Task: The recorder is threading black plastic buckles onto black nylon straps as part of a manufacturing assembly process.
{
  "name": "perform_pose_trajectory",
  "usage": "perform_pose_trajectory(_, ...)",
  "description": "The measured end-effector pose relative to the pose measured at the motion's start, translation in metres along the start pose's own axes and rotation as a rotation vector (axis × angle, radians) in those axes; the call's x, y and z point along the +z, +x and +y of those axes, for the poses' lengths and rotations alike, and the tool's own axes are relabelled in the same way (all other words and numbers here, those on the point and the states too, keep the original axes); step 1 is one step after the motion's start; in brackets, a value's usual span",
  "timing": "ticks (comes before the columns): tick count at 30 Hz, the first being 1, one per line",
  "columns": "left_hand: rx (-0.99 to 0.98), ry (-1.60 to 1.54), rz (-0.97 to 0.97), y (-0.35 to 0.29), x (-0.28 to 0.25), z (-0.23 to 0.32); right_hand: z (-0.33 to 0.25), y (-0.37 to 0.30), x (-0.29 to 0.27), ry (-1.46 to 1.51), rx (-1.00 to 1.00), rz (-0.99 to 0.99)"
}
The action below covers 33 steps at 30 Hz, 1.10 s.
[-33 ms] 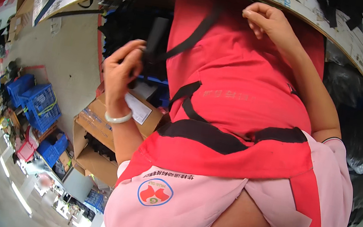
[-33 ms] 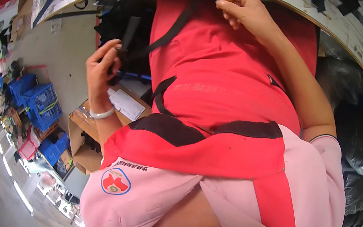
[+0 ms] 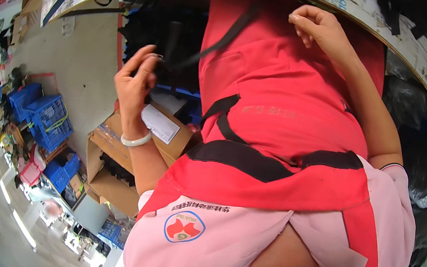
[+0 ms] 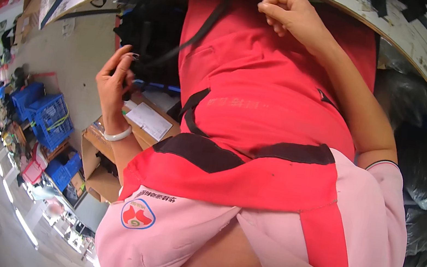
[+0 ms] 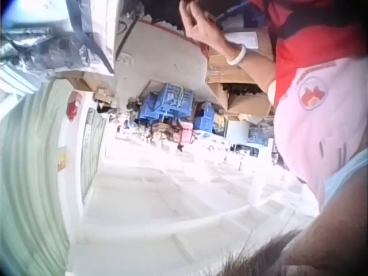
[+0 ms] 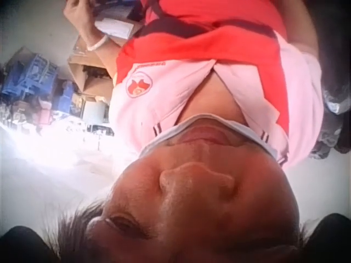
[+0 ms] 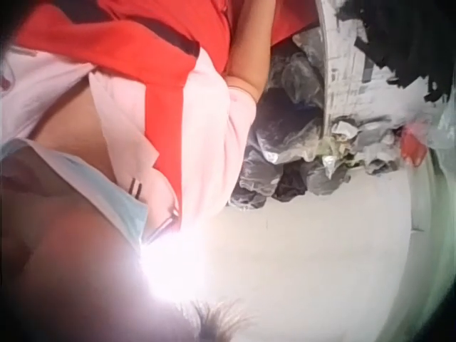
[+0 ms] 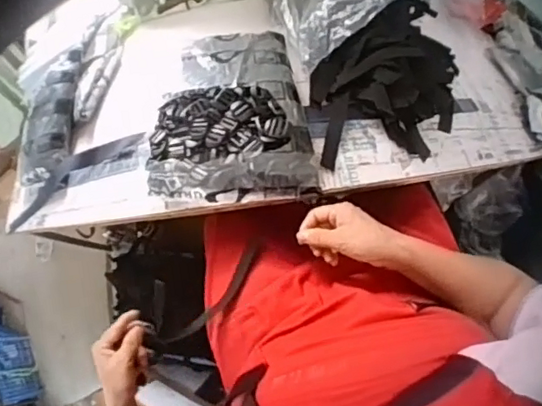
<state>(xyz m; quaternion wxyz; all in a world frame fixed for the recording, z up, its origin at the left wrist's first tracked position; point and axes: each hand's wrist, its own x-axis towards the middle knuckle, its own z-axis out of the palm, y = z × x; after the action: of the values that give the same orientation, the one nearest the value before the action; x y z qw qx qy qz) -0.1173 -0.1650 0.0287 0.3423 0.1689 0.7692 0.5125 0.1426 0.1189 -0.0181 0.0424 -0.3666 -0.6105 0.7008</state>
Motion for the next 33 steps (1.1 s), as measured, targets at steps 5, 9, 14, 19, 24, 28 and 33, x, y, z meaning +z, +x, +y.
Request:
perform_pose_trajectory(5, 0.092, -0.252, 0.277, 0.002, -0.001, -0.021, -0.014, -0.005, 0.037, -0.108, -0.07, -0.228)
perform_pose_trajectory(9, 0.045, -0.474, 0.078, 0.007, 0.109, 0.007, -0.024, -0.003, 0.071, -0.101, 0.116, -0.551)
perform_pose_trajectory(14, 0.131, -0.672, -0.205, 0.02, 0.165, 0.031, -0.013, -0.004, 0.062, 0.154, 0.18, -0.479)
perform_pose_trajectory(19, -0.183, -1.124, -0.377, 0.066, 0.142, 0.011, -0.02, -0.008, 0.046, 0.123, 0.131, -0.364)
perform_pose_trajectory(24, -0.105, -0.416, -0.475, 0.043, 0.138, 0.004, -0.019, -0.008, 0.027, 0.316, 0.112, -0.309)
perform_pose_trajectory(28, -0.191, -0.489, -0.779, 0.029, 0.156, 0.009, -0.005, -0.008, 0.024, 0.596, 0.278, -0.507)
perform_pose_trajectory(33, -0.05, -0.533, -0.723, 0.032, 0.17, 0.015, -0.027, -0.018, 0.007, 0.331, 0.087, -0.311)
